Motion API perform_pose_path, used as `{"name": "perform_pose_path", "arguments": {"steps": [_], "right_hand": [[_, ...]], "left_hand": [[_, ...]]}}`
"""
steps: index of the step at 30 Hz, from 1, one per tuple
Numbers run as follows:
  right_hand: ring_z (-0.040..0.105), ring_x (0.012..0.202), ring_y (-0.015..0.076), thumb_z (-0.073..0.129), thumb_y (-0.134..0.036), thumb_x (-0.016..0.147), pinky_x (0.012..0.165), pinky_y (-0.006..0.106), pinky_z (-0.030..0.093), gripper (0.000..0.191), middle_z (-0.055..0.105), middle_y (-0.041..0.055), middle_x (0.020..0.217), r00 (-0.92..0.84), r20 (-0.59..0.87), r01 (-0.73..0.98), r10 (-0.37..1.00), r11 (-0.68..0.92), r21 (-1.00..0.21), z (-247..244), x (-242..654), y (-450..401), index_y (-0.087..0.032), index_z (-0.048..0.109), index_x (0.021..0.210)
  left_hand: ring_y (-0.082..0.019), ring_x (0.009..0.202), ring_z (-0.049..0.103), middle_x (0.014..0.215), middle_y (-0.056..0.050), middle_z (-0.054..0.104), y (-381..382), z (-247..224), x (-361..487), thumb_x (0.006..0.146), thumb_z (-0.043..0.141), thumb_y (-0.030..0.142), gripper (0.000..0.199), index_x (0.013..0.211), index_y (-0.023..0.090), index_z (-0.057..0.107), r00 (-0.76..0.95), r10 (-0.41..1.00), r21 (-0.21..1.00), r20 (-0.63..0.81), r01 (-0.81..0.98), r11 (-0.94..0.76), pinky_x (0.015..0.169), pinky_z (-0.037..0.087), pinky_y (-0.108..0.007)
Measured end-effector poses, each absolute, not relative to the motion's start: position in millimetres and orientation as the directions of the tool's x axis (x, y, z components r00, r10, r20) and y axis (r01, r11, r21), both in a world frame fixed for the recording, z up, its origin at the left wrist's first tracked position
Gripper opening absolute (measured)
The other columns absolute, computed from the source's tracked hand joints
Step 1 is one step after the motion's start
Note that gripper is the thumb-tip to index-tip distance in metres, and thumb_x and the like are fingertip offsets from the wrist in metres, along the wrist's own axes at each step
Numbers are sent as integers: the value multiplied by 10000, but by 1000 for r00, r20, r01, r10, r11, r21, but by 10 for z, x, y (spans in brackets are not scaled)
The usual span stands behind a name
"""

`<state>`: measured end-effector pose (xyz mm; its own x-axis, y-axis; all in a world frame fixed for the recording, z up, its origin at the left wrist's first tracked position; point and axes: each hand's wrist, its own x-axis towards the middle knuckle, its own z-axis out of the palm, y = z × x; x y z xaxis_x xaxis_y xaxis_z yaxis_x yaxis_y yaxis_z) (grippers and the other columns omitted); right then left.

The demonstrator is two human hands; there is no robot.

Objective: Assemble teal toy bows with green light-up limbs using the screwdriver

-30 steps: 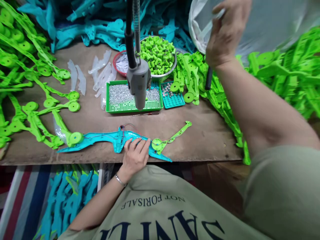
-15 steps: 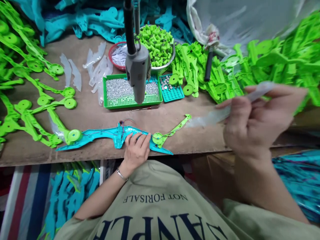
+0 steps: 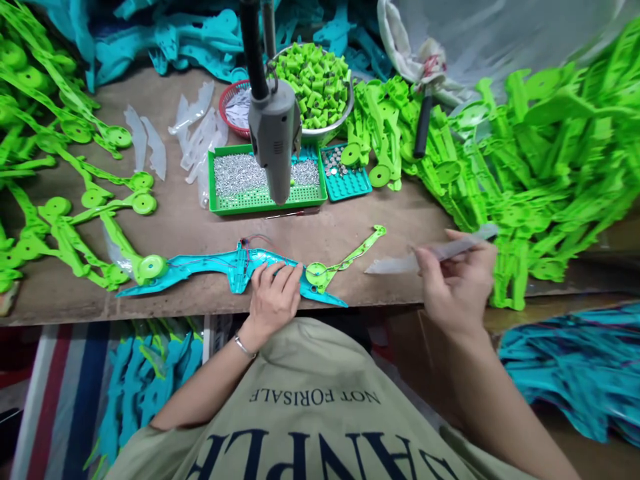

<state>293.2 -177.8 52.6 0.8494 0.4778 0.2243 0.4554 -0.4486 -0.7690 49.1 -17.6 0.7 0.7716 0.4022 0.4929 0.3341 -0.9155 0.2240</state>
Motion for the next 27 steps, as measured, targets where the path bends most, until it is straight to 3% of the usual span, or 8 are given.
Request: {"name": "perform_pose_path", "arguments": {"steps": [5, 10, 13, 17, 21, 27], "right_hand": [[642, 565, 169, 747, -564, 815, 544, 319, 559, 449, 669, -3, 784, 842, -7, 259, 540, -415, -872, 444, 2985, -1799, -250, 568, 1081], [667, 599, 160, 852, -553, 717, 578, 309, 594, 501, 670, -29, 763, 789, -198, -46, 582, -265, -963, 499, 3070, -1844, -262, 597, 1035], [671, 595, 135, 891, -527, 682, 581, 277, 595, 502, 679, -42, 757, 675, -358, -277, 645, -229, -933, 524, 2974, -1817, -260, 621, 1011], [675, 598, 121, 919, -508, 653, 598, 267, 614, 475, 676, -40, 737, 522, -506, -456, 687, -277, -846, 473, 2751, -1719, -234, 635, 917], [686, 610, 120, 931, -489, 639, 617, 256, 625, 470, 681, -34, 708, 464, -574, -527, 675, -310, -791, 396, 2618, -1638, -215, 626, 868], [687, 598, 118, 945, -475, 602, 604, 237, 620, 533, 688, -37, 705, 438, -608, -564, 662, -324, -759, 336, 2563, -1570, -211, 614, 925]], "left_hand": [[-273, 1119, 616, 1088, -108, 752, -174, 16, 486, 955, 559, 184, 398, 1343, 152, 641, 777, 403, 227, 483, 333, -915, 1064, 368, -460], [-271, 1119, 618, 1106, -105, 754, -179, 81, 478, 974, 548, 180, 326, 1275, 149, 668, 809, 402, 208, 428, 345, -915, 1071, 372, -454], [-278, 1149, 611, 1136, -115, 744, -190, 121, 474, 975, 551, 171, 318, 1271, 141, 662, 827, 400, 217, 395, 340, -915, 1077, 379, -462], [-286, 1183, 608, 1172, -138, 726, -195, 147, 457, 966, 559, 140, 338, 1293, 137, 644, 830, 395, 243, 394, 320, -916, 1054, 430, -470], [-287, 1176, 617, 1197, -152, 709, -196, 171, 427, 951, 554, 87, 389, 1333, 138, 609, 813, 382, 284, 441, 277, -918, 995, 511, -453], [-253, 1191, 637, 1219, -157, 682, -285, 214, 488, 964, 570, 109, 523, 1475, 137, 461, 769, 419, 512, 483, 140, -848, 998, 577, -420]]}}
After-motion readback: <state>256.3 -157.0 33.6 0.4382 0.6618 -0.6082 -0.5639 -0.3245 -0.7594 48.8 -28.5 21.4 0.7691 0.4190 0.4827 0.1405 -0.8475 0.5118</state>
